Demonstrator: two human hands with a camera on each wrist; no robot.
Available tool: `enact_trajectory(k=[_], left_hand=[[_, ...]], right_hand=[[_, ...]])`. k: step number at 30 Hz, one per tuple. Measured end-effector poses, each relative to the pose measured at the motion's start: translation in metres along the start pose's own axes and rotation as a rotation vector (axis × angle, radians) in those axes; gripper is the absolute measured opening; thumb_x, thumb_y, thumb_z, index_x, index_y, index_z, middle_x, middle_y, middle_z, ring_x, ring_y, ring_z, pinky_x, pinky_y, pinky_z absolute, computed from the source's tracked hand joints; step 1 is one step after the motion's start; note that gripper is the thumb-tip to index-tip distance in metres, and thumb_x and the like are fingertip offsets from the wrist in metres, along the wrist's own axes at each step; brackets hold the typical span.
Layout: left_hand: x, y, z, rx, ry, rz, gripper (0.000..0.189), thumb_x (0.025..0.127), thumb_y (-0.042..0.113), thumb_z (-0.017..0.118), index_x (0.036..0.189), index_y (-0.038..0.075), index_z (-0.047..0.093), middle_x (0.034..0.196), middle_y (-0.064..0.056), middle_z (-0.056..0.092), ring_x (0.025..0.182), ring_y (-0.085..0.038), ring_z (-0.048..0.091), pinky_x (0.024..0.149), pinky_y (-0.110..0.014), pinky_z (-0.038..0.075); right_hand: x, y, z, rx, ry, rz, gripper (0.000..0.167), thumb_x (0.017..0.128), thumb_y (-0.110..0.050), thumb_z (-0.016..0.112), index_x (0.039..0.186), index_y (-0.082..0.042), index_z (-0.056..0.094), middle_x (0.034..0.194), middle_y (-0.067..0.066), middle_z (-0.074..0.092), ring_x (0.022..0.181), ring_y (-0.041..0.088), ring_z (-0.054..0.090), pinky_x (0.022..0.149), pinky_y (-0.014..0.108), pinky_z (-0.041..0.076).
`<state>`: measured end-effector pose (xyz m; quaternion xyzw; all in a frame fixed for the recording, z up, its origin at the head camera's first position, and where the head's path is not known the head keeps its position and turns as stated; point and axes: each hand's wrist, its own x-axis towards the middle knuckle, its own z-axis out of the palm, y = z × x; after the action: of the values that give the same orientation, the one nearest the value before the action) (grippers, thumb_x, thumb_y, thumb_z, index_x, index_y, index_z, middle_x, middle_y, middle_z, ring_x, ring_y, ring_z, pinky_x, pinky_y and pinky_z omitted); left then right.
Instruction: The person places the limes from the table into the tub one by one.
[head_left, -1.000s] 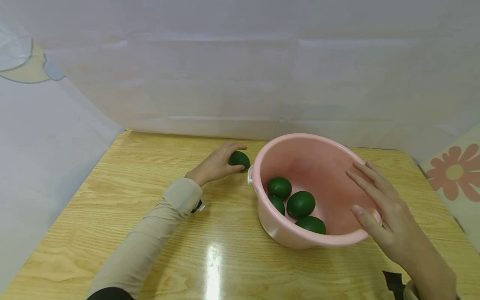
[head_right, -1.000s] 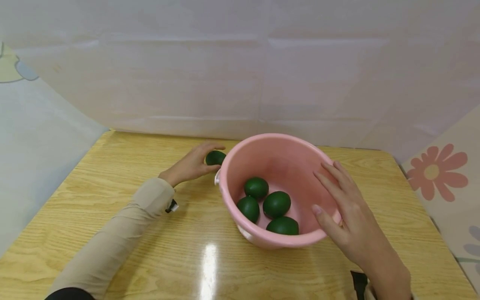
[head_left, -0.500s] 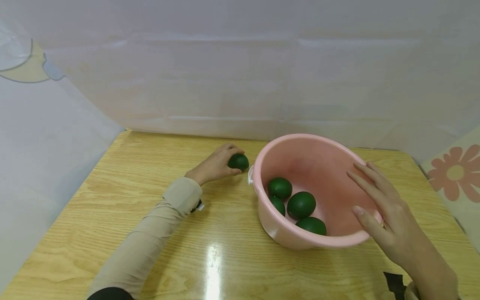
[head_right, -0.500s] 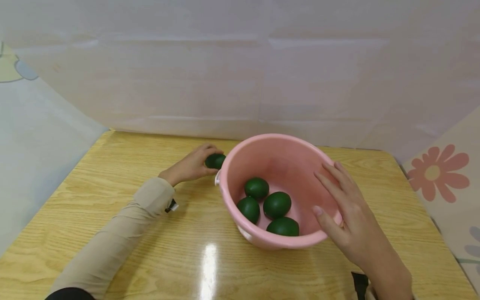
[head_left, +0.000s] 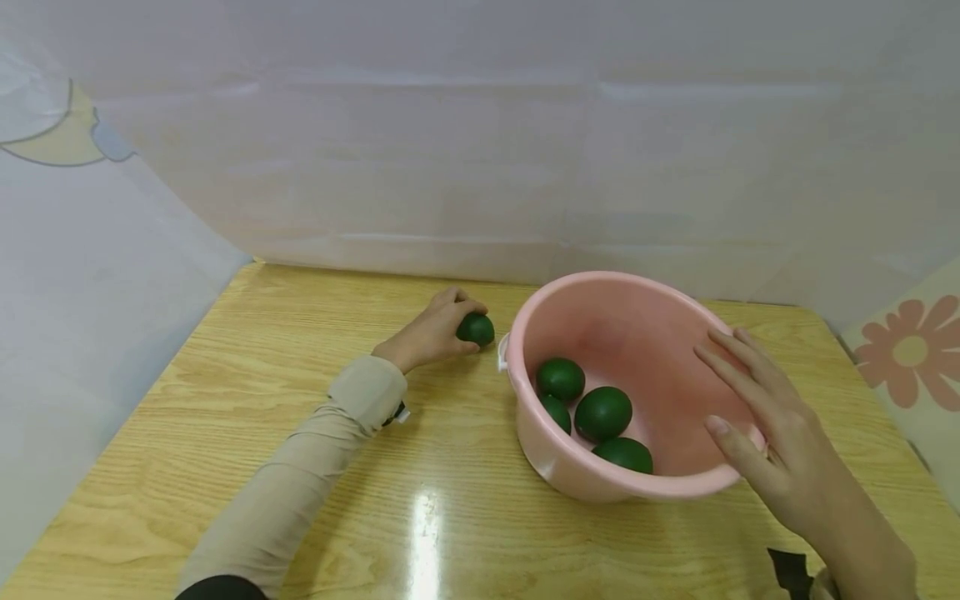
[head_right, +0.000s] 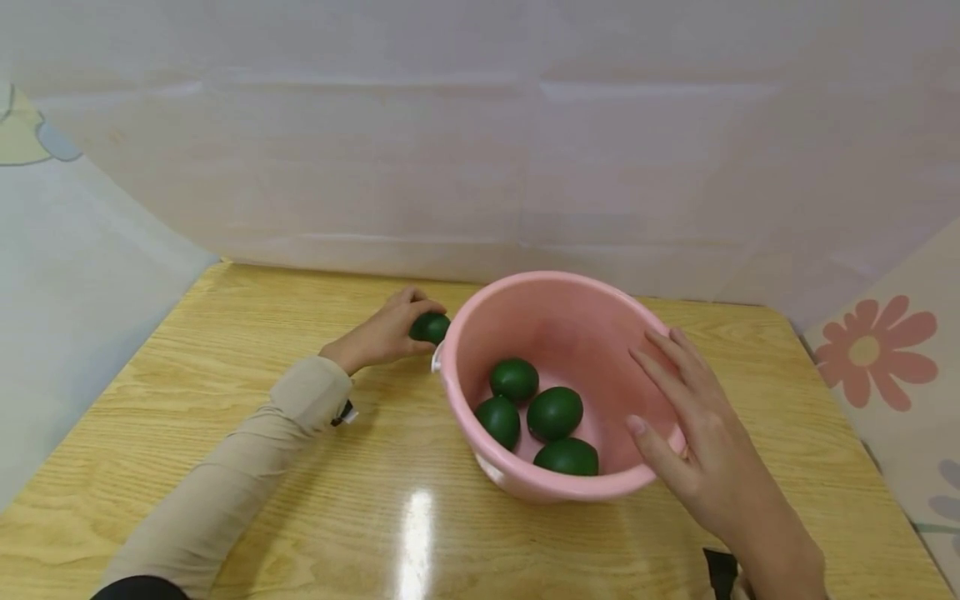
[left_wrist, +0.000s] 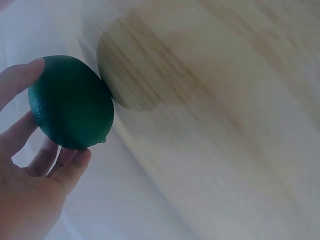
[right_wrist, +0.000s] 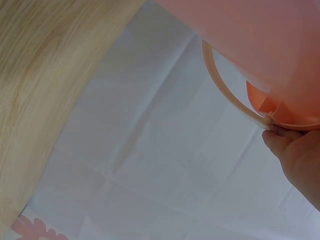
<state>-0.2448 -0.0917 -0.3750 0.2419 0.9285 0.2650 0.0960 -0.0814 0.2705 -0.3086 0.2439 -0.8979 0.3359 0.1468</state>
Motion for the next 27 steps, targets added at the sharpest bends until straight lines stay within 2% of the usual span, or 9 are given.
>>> enact_trajectory(k=[7, 16, 24, 27], left_hand=[[-0.0005, -0.0031, 0.0011, 0.007, -0.015, 0.011, 0.055, 0.089, 0.013, 0.075, 0.139, 0.008, 0.054, 0.145, -0.016, 0.045, 0.133, -0.037, 0.044, 0.111, -0.053, 0.042], [-0.0031, -0.0023, 0.0013, -0.006, -0.027, 0.005, 0.056, 0.087, 0.013, 0.077, 0.137, 0.012, 0.052, 0.145, -0.015, 0.045, 0.133, -0.037, 0.045, 0.110, -0.054, 0.042], [-0.0016, 0.0028, 0.0061, -0.037, -0.106, -0.008, 0.059, 0.087, 0.014, 0.077, 0.139, 0.011, 0.050, 0.139, -0.017, 0.049, 0.127, -0.033, 0.053, 0.107, -0.048, 0.046], [-0.0001, 0.0054, 0.0076, -0.046, -0.110, -0.008, 0.059, 0.088, 0.016, 0.077, 0.140, 0.013, 0.049, 0.140, -0.016, 0.049, 0.127, -0.033, 0.054, 0.107, -0.049, 0.047]], right_hand=[[0.0006, -0.0001, -0.0005, 0.006, 0.009, -0.014, 0.060, 0.090, 0.000, 0.058, 0.148, -0.008, 0.046, 0.161, 0.008, 0.032, 0.155, 0.014, 0.013, 0.118, 0.017, 0.009], [-0.0005, 0.0011, -0.0035, 0.008, 0.004, -0.018, 0.060, 0.090, 0.001, 0.058, 0.148, -0.007, 0.046, 0.162, 0.008, 0.032, 0.155, 0.013, 0.013, 0.118, 0.017, 0.009], [-0.0038, 0.0020, -0.0074, 0.004, 0.006, -0.017, 0.058, 0.091, 0.000, 0.056, 0.148, -0.007, 0.047, 0.160, 0.011, 0.033, 0.155, 0.016, 0.014, 0.119, 0.018, 0.009], [-0.0064, 0.0022, -0.0092, 0.004, 0.017, -0.011, 0.058, 0.090, 0.000, 0.055, 0.147, -0.006, 0.047, 0.160, 0.010, 0.034, 0.155, 0.016, 0.013, 0.119, 0.019, 0.008]])
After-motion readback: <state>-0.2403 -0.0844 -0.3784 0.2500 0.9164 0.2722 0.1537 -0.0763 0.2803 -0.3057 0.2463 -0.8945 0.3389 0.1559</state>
